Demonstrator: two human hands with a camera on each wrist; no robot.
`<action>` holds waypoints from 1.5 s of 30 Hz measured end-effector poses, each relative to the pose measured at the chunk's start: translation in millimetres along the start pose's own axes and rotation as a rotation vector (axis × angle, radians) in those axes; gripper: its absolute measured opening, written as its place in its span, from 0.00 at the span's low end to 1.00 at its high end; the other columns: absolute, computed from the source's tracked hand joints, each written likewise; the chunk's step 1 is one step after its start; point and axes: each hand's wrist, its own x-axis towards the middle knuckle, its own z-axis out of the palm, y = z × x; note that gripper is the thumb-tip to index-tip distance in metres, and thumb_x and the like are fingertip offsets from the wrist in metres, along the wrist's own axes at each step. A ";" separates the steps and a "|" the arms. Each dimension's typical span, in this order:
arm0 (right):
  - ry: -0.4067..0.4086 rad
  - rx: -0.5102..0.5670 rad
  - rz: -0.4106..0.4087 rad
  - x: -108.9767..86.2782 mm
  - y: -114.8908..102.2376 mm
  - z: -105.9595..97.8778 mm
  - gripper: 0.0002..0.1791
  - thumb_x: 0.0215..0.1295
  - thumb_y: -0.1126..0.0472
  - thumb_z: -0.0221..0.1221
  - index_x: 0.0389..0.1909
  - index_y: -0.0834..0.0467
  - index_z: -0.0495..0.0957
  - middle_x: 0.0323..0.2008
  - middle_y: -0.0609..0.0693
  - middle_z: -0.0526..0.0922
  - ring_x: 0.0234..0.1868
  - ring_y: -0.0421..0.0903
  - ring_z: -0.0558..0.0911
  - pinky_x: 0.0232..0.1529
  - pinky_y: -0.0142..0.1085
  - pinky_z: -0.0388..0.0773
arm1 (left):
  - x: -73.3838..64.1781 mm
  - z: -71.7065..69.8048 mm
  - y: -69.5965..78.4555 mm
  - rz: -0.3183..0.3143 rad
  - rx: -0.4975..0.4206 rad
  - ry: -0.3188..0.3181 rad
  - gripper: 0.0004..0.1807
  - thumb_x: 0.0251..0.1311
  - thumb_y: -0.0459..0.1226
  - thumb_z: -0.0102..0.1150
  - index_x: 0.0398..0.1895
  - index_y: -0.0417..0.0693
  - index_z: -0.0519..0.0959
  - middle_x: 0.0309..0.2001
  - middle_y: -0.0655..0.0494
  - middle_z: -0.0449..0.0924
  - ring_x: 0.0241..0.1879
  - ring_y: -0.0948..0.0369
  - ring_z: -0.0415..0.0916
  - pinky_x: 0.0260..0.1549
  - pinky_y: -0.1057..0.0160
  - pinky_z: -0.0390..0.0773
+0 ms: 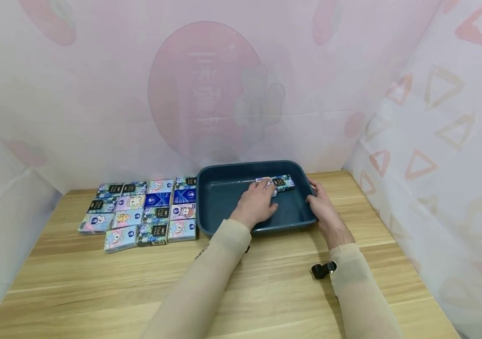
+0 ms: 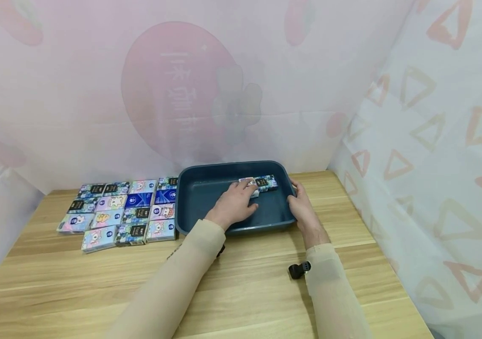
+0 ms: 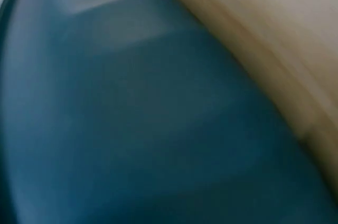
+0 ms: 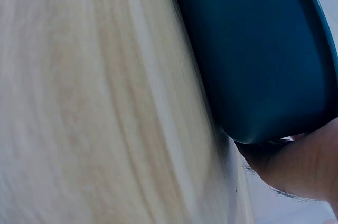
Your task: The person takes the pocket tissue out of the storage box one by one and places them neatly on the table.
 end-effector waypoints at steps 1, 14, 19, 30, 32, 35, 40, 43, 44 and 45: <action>0.000 -0.002 0.002 -0.2 0.1 -0.4 0.44 0.90 0.67 0.42 0.99 0.38 0.48 1.00 0.53 0.43 0.92 0.62 0.57 0.89 0.62 0.60 | 2.1 1.1 1.8 -0.003 0.010 -0.015 0.35 0.88 0.51 0.65 0.91 0.56 0.72 0.95 0.48 0.62 0.92 0.41 0.64 0.86 0.35 0.77; -0.001 0.003 -0.012 2.0 -0.5 3.1 0.44 0.88 0.67 0.42 0.99 0.38 0.50 0.99 0.54 0.49 0.89 0.62 0.60 0.84 0.58 0.64 | 29.5 33.7 -5.4 -0.033 0.103 -0.061 0.37 0.87 0.55 0.63 0.93 0.62 0.71 0.97 0.51 0.58 0.96 0.43 0.55 0.89 0.37 0.74; 0.005 0.010 -0.009 2.4 0.0 3.0 0.44 0.89 0.67 0.42 0.99 0.38 0.49 0.99 0.54 0.48 0.90 0.61 0.60 0.87 0.58 0.62 | 29.2 31.9 -6.3 -0.044 0.035 -0.021 0.30 0.88 0.52 0.65 0.85 0.54 0.79 0.92 0.48 0.67 0.89 0.40 0.65 0.82 0.40 0.83; -0.003 0.018 -0.014 2.8 1.6 0.8 0.44 0.88 0.68 0.42 0.99 0.39 0.49 0.99 0.55 0.50 0.88 0.62 0.62 0.82 0.56 0.65 | 2.8 4.6 0.2 -0.036 0.100 0.032 0.08 0.83 0.43 0.75 0.58 0.55 0.90 0.74 0.46 0.81 0.66 0.43 0.75 0.60 0.49 0.92; -0.005 0.010 -0.018 2.9 1.4 1.3 0.44 0.88 0.68 0.42 0.99 0.40 0.49 0.99 0.55 0.49 0.90 0.61 0.61 0.84 0.56 0.65 | 0.9 4.3 -1.5 -0.045 0.094 0.044 0.01 0.83 0.39 0.74 0.49 0.56 0.90 0.68 0.48 0.82 0.60 0.46 0.75 0.55 0.51 0.91; -0.010 -0.006 -0.028 2.4 1.3 1.5 0.45 0.88 0.69 0.41 0.99 0.41 0.47 0.99 0.56 0.48 0.91 0.62 0.60 0.85 0.57 0.64 | -0.4 5.5 -4.0 -0.065 0.086 0.065 0.03 0.85 0.37 0.70 0.48 0.55 0.91 0.67 0.48 0.84 0.57 0.47 0.78 0.54 0.50 0.93; -0.010 -0.012 -0.033 2.7 0.8 1.3 0.44 0.88 0.69 0.40 0.99 0.41 0.47 0.99 0.57 0.50 0.91 0.63 0.62 0.85 0.58 0.66 | -1.1 6.1 -5.9 -0.064 0.124 0.079 0.20 0.84 0.43 0.73 0.74 0.55 0.87 0.79 0.49 0.81 0.72 0.45 0.81 0.62 0.44 0.95; -0.009 -0.013 -0.031 2.4 0.7 0.8 0.44 0.89 0.68 0.40 0.99 0.41 0.47 0.98 0.57 0.51 0.90 0.63 0.63 0.83 0.58 0.67 | 7.9 20.5 -15.4 -0.028 0.158 0.044 0.32 0.84 0.47 0.72 0.86 0.61 0.78 0.90 0.52 0.72 0.86 0.47 0.73 0.74 0.42 0.89; -0.010 -0.012 -0.030 2.2 0.8 0.7 0.44 0.89 0.68 0.40 0.99 0.41 0.47 0.98 0.57 0.51 0.90 0.63 0.63 0.83 0.57 0.67 | 14.2 32.3 -22.9 -0.011 0.163 0.036 0.33 0.83 0.49 0.72 0.88 0.63 0.77 0.92 0.54 0.69 0.90 0.48 0.69 0.78 0.42 0.87; -0.012 -0.012 -0.030 2.2 1.0 0.7 0.44 0.89 0.69 0.40 0.99 0.41 0.47 0.98 0.58 0.51 0.90 0.63 0.63 0.83 0.57 0.68 | 17.1 36.8 -25.6 -0.004 0.165 0.014 0.34 0.83 0.49 0.72 0.88 0.64 0.77 0.93 0.55 0.67 0.92 0.48 0.66 0.81 0.41 0.84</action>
